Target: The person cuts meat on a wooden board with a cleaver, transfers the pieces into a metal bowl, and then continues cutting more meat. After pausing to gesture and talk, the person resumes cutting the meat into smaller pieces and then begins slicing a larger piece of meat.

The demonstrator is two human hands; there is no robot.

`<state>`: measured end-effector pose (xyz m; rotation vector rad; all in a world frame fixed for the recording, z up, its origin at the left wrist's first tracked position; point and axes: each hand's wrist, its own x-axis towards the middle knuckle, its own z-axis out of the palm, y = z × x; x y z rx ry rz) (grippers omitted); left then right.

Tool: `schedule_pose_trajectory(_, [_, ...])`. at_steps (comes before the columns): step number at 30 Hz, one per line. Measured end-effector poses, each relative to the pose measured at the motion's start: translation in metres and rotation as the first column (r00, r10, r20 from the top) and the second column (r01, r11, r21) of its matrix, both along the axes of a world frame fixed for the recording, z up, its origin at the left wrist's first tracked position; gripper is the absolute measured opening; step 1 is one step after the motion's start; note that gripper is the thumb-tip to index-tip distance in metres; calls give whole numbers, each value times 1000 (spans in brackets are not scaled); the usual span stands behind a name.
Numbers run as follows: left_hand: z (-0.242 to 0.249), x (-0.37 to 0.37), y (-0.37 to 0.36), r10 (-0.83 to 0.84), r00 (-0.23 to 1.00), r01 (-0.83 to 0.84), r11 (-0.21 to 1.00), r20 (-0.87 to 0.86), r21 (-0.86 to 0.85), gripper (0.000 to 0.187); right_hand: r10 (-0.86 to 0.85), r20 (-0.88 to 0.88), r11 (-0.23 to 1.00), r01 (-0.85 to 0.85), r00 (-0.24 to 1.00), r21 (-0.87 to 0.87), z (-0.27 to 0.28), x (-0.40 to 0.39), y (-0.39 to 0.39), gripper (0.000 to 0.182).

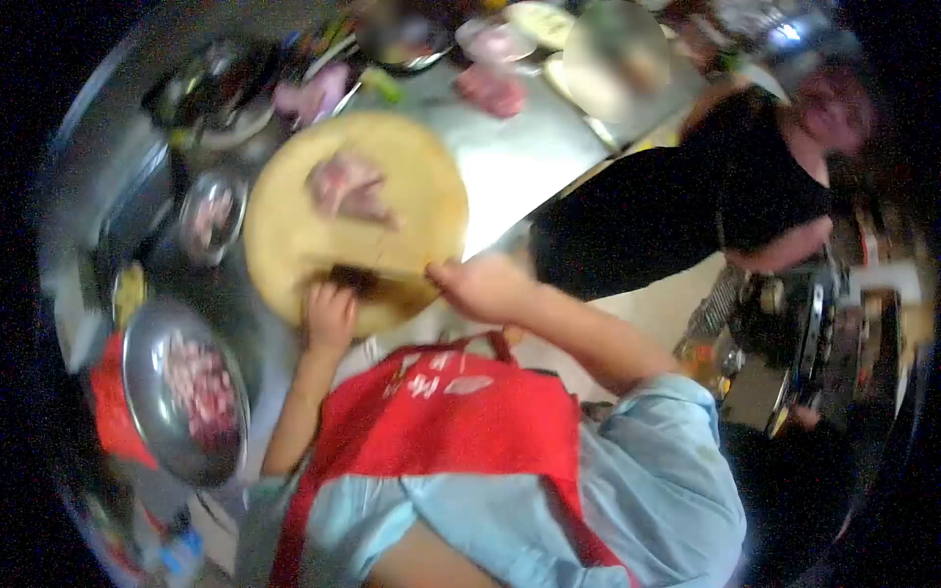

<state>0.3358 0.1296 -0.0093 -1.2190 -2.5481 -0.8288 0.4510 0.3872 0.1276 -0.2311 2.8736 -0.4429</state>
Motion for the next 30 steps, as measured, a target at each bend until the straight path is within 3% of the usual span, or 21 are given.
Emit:
schedule_pose_trajectory(3, [8, -1, 5, 6, 999, -7, 1000, 48, 29, 16, 43, -52, 996, -47, 998, -71, 8, -1, 0, 23])
schedule_pose_trajectory(10, [4, -2, 7, 17, 1000, -17, 996, -1, 91, 11, 47, 50, 998, -45, 998, -48, 10, -1, 3, 31])
schedule_pose_trajectory(16, [7, -3, 7, 54, 998, -55, 997, 22, 58, 10, 115, 101, 993, -118, 988, 29, 14, -17, 0, 16])
schedule_pose_trajectory(21, [12, -3, 14, 40, 998, -47, 988, 51, 144, 7, 132, 183, 991, -134, 974, -3, -9, -52, -18, 19])
schedule_pose_trajectory(30, [22, -1, 10, 37, 997, -41, 997, 66, 59, 10, 92, 262, 996, -86, 961, -36, 9, -31, 3, 22])
